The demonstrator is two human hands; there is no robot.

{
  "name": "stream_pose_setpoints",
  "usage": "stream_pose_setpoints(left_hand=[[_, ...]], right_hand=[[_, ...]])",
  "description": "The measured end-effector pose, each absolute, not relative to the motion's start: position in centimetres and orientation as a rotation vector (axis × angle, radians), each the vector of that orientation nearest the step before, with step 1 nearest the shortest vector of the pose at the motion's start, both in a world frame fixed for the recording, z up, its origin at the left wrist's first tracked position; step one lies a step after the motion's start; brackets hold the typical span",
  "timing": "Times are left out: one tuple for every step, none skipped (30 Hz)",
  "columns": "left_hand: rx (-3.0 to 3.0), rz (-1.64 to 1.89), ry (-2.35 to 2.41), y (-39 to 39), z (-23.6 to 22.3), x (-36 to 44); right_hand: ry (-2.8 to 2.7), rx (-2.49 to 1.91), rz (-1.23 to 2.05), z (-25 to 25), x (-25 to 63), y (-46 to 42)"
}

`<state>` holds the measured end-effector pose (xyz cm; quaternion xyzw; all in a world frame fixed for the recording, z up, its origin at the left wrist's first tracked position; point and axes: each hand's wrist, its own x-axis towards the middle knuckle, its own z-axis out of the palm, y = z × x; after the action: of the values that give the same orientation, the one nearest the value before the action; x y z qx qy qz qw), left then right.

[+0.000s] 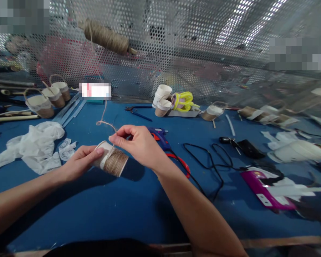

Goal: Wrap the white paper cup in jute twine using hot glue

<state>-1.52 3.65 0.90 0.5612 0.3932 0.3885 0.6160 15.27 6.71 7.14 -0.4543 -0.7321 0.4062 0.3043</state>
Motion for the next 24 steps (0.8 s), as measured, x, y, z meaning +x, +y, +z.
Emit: stream_pose_setpoints(left_hand=[[1.296, 0.899, 0.906, 3.6, 0.9, -1.5], [1.302, 0.901, 0.905, 3.5, 0.9, -1.5], [1.307, 0.902, 0.904, 3.5, 0.9, -1.5], [1.312, 0.901, 0.901, 3.4, 1.0, -1.5], [1.319, 0.897, 0.898, 3.3, 1.0, -1.5], [1.328, 0.892, 0.897, 3.2, 1.1, -1.5], [1.339, 0.887, 0.896, 3.1, 1.1, -1.5], [1.350, 0.883, 0.895, 3.0, 1.2, -1.5], [1.361, 0.880, 0.895, 2.9, 1.2, -1.6], [1.373, 0.878, 0.895, 2.9, 1.3, -1.6], [1.380, 0.875, 0.898, 2.9, 1.3, -1.6], [1.386, 0.872, 0.900, 2.8, 1.3, -1.6], [1.390, 0.867, 0.903, 2.8, 1.2, -1.5], [1.392, 0.861, 0.904, 2.9, 1.2, -1.5], [1.393, 0.856, 0.904, 2.9, 1.2, -1.5], [1.394, 0.852, 0.908, 2.9, 1.3, -1.4], [1.397, 0.849, 0.915, 2.9, 1.3, -1.4], [1.401, 0.847, 0.925, 2.9, 1.3, -1.4], [1.405, 0.846, 0.934, 3.0, 1.4, -1.3], [1.409, 0.847, 0.942, 3.0, 1.4, -1.3], [1.412, 0.847, 0.947, 3.0, 1.4, -1.3], [1.415, 0.846, 0.949, 3.0, 1.5, -1.3], [1.418, 0.845, 0.950, 3.0, 1.5, -1.3], [1.423, 0.842, 0.950, 3.0, 1.5, -1.3]], right_hand=[[-1.945, -1.215, 1.055, 7.1, 15.2, 6.7], [-1.953, -1.223, 1.034, 7.1, 15.2, 6.7], [-1.962, -1.228, 1.015, 7.1, 15.1, 6.6], [-1.970, -1.232, 1.000, 7.1, 15.1, 6.6], [-1.978, -1.234, 0.993, 7.1, 15.2, 6.6], [-1.983, -1.238, 0.987, 7.2, 15.3, 6.5], [-1.986, -1.245, 0.981, 7.2, 15.4, 6.4], [-1.986, -1.252, 0.973, 7.2, 15.5, 6.2], [-1.986, -1.255, 0.967, 7.2, 15.7, 6.1], [-1.986, -1.255, 0.960, 7.2, 15.8, 5.9], [-1.987, -1.257, 0.952, 7.1, 15.9, 5.7], [-1.988, -1.263, 0.941, 7.1, 16.0, 5.6], [-1.989, -1.272, 0.932, 7.0, 16.1, 5.4], [-1.989, -1.281, 0.923, 7.0, 16.2, 5.3], [-1.988, -1.291, 0.919, 6.9, 16.2, 5.2], [-1.984, -1.297, 0.918, 6.9, 16.2, 5.1], [-1.980, -1.296, 0.923, 6.9, 16.3, 5.0], [-1.977, -1.290, 0.930, 6.9, 16.3, 4.9], [-1.973, -1.284, 0.935, 7.0, 16.3, 4.8], [-1.970, -1.278, 0.933, 7.0, 16.3, 4.8], [-1.967, -1.274, 0.926, 7.1, 16.3, 4.7], [-1.965, -1.271, 0.914, 7.1, 16.3, 4.7], [-1.966, -1.274, 0.900, 7.1, 16.3, 4.8], [-1.967, -1.281, 0.887, 7.1, 16.3, 4.8]])
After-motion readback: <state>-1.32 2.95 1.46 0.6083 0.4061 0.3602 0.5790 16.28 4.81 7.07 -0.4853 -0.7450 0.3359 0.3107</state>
